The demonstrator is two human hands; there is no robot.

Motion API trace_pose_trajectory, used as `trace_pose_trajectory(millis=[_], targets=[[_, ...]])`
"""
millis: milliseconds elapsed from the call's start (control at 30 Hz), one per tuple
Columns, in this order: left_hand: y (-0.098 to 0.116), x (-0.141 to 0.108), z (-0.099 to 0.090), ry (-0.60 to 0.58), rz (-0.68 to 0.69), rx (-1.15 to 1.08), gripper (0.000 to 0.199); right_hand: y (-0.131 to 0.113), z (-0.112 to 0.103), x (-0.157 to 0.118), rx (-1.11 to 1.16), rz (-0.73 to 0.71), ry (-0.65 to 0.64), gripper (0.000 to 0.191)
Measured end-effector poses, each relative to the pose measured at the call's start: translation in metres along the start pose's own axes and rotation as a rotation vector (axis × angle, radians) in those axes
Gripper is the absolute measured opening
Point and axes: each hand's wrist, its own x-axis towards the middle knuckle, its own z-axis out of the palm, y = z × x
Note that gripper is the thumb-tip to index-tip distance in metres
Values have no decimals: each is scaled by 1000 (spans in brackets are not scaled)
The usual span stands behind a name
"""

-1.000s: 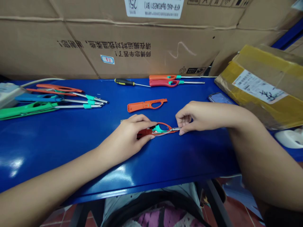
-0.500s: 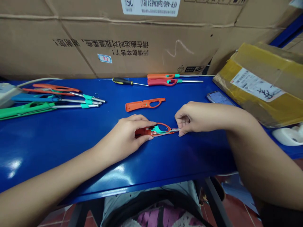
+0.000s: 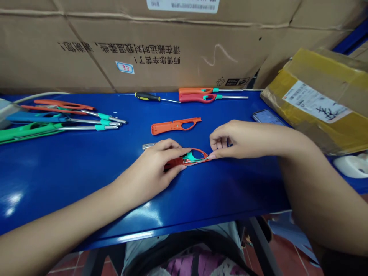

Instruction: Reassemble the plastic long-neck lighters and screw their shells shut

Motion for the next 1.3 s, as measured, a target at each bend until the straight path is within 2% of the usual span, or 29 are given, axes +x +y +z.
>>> trace_pose_trajectory(millis=[333, 433, 600, 700, 767, 833, 967, 1300], targets=[[3, 0, 0, 16, -2, 19, 38, 2, 2, 14, 150, 130, -30, 30], [5, -1, -1, 17, -3, 46, 37, 1, 3, 11, 135, 65, 5, 27], [6, -3, -2, 32, 38, 73, 31, -4, 2, 6, 93, -177, 116, 18], [5, -4, -2, 54, 57, 87, 23, -8, 3, 6, 103, -300, 205, 13], [5, -5, -3, 68, 66, 104, 14, -11, 5, 8, 124, -360, 210, 8], [6, -5, -4, 72, 79, 111, 9, -13, 7, 9, 135, -381, 188, 7], [5, -4, -4, 84, 96, 93, 15, -15, 10, 12, 128, -347, 153, 1], [4, -2, -4, 87, 93, 124, 14, -14, 17, 18, 172, -312, 109, 5]])
